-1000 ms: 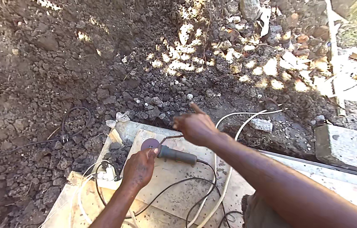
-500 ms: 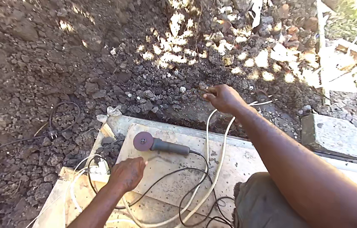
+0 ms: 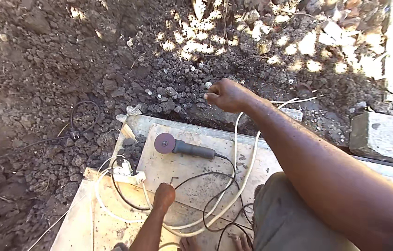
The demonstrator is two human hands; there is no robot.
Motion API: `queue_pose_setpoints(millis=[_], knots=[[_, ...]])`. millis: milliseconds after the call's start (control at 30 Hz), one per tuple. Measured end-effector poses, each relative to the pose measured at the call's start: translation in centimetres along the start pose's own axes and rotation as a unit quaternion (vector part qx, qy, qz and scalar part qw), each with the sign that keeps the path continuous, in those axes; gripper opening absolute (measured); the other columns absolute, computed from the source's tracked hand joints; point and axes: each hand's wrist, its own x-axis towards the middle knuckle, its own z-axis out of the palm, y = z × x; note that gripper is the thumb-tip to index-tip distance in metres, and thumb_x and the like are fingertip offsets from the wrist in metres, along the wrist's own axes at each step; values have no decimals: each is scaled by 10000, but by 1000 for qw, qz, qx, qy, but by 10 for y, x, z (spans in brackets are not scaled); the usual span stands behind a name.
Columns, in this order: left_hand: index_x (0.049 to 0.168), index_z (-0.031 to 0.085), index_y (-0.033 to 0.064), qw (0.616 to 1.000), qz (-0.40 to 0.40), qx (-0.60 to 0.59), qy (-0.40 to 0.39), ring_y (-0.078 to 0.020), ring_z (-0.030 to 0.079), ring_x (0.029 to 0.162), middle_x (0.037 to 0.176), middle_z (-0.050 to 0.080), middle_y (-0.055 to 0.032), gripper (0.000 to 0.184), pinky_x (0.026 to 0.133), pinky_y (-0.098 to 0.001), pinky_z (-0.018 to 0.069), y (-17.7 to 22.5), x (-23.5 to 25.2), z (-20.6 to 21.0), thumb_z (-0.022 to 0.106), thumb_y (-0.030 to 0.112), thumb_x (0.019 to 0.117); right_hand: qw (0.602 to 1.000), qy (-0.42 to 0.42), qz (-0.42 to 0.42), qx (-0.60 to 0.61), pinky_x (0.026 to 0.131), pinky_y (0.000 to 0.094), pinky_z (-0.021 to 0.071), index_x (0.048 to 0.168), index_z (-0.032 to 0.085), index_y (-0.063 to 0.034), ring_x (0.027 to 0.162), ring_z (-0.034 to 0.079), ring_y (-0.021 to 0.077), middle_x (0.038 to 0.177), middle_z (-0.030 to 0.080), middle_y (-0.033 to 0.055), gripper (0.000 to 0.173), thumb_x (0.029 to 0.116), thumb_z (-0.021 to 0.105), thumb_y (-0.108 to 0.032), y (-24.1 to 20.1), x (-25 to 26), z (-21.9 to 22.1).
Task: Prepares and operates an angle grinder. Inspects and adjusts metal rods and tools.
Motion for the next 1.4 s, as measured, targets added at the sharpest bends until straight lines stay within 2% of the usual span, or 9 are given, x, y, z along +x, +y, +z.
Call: queue_pose_setpoints(millis=[200,300,400,533,667,867,1067,1200,1400], knots=[[1038,689,33,991,-35,-127,4,-207,571,740,878,623,-105,260,683,-403,482,-1,6,6,516,228,1038,998,33,-2,44,606,453,470,855,642,-90,629,562,196,698,580,44,376,967,697,-445,-24,-8,-13],[1035,692,40,985,-54,-161,3,-176,528,666,818,593,-76,268,625,-365,457,2,4,8,510,235,1051,999,19,28,37,752,522,544,1129,702,-93,785,665,240,864,699,87,424,884,803,-423,-27,-8,-15],[1029,687,43,979,-63,-194,-4,-141,465,574,733,536,-41,257,541,-317,409,2,5,7,511,228,1053,996,-79,48,-1,890,582,544,1347,623,-60,948,698,320,1042,721,161,551,886,817,-292,-19,-4,-9],[1027,693,46,977,-64,-203,-12,-129,435,533,701,515,-30,246,503,-298,383,10,6,8,517,216,1052,969,-243,30,12,766,449,591,1161,694,-27,798,721,239,966,745,118,197,1046,583,-142,-5,-1,25],[1006,687,41,973,-79,-216,-19,-121,414,513,683,498,-23,238,492,-286,372,19,5,6,517,202,1050,923,-363,88,-87,765,472,563,1061,723,-28,807,704,243,946,739,110,229,1042,601,-222,5,2,63],[1035,684,44,967,-94,-234,-27,-110,394,488,672,486,-18,246,460,-268,343,24,4,4,497,201,1058,936,-322,115,-81,764,464,557,1049,729,-43,778,691,223,937,733,99,249,1047,584,-246,54,16,69],[987,665,47,966,-95,-238,-27,-109,382,467,648,472,-12,213,442,-265,340,24,6,3,516,188,1043,912,-289,226,-185,836,698,516,989,739,-26,1017,683,422,1060,710,224,289,879,747,-293,121,17,131],[982,676,55,969,-97,-225,-29,-119,399,488,657,476,-14,227,467,-282,365,25,7,4,511,200,1040,892,-322,206,-240,858,708,513,1038,734,-42,1104,662,440,1153,699,228,380,856,781,-372,104,3,175],[980,680,59,976,-88,-200,-19,-147,481,563,720,544,-38,242,530,-327,419,21,8,9,519,232,1033,891,-314,161,-285,815,646,535,1060,705,-34,1060,678,409,1124,703,203,322,839,762,-260,86,-1,201]])
